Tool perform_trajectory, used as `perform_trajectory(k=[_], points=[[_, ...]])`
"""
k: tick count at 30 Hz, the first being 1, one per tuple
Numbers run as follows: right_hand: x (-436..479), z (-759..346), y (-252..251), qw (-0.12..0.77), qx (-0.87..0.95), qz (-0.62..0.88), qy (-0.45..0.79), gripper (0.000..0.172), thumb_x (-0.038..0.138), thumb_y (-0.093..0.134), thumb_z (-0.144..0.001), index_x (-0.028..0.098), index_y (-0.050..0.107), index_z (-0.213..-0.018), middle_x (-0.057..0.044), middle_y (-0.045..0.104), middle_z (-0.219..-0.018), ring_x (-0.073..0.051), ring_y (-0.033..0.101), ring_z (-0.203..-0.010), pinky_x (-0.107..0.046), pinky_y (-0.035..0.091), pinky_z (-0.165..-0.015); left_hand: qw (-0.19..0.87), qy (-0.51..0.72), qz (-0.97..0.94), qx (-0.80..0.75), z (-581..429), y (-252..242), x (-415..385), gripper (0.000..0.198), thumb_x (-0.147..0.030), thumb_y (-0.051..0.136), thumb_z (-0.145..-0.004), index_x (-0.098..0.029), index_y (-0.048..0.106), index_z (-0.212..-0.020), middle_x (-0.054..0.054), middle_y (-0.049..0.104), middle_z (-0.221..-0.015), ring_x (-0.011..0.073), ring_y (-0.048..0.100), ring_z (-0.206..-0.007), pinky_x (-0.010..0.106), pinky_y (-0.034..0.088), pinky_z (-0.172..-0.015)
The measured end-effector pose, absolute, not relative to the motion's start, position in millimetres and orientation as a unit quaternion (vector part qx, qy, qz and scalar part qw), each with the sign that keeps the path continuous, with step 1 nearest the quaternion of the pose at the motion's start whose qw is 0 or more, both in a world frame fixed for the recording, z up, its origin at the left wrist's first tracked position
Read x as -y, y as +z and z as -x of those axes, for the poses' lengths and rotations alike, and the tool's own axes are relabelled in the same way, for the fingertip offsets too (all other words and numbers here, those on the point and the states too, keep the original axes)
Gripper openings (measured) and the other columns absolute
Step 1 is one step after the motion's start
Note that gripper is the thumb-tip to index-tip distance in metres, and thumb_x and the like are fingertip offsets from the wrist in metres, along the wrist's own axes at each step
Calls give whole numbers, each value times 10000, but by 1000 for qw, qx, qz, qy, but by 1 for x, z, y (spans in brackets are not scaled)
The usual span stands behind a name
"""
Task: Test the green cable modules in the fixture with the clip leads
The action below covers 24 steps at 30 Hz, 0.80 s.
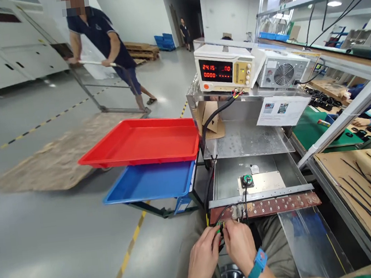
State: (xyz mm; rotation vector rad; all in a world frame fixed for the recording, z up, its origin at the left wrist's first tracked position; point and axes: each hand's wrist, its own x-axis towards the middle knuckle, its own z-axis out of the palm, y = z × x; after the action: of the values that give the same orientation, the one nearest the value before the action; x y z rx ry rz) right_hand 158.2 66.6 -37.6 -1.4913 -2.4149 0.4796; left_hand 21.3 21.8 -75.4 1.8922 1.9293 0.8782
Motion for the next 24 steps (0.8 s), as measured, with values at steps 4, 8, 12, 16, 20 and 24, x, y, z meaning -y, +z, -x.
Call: perform_trajectory(k=[4,8,12,16,20,24], points=[[-66,-158,-43,150,827,514,169,188,120,465,-943,188,527,-778,-18,641,-692,-147,607,-594,-288,204,-560,137,311,-666,-664,-19,-78,-25,321,-216,365,-994,-208,680,-1056,61,715,-919,189,721,-773,258,547,-636],[-65,-158,-49,149,827,515,170,194,129,444,-962,186,546,-808,-29,662,-704,-158,626,-621,-298,201,-567,127,316,-669,-660,-17,-77,-26,325,-224,363,-992,-213,685,-1035,64,722,-904,184,724,-754,246,544,-616],[-65,-159,-52,151,830,513,161,183,127,445,-958,185,550,-820,-31,675,-744,-159,634,-634,-303,196,-567,128,326,-666,-659,-16,-79,-26,327,-228,365,-991,-211,690,-1025,66,730,-914,188,730,-756,247,555,-619],[-65,-158,-52,152,831,513,154,182,122,442,-950,185,554,-821,-29,674,-733,-159,636,-621,-312,191,-562,128,336,-665,-655,-16,-83,-27,313,-224,382,-984,-209,693,-1022,62,732,-922,191,733,-761,255,570,-636],[-65,-158,-55,155,830,512,157,181,122,449,-952,184,562,-825,-31,681,-759,-163,651,-647,-313,201,-566,121,339,-669,-651,-16,-84,-28,306,-218,391,-981,-214,695,-1012,57,732,-906,188,733,-752,248,568,-625],[-66,-157,-58,149,825,520,166,173,120,466,-948,182,566,-821,-35,692,-776,-169,666,-674,-295,229,-571,107,346,-674,-644,-14,-87,-28,308,-220,390,-983,-214,698,-995,52,736,-894,180,739,-753,232,571,-621]])
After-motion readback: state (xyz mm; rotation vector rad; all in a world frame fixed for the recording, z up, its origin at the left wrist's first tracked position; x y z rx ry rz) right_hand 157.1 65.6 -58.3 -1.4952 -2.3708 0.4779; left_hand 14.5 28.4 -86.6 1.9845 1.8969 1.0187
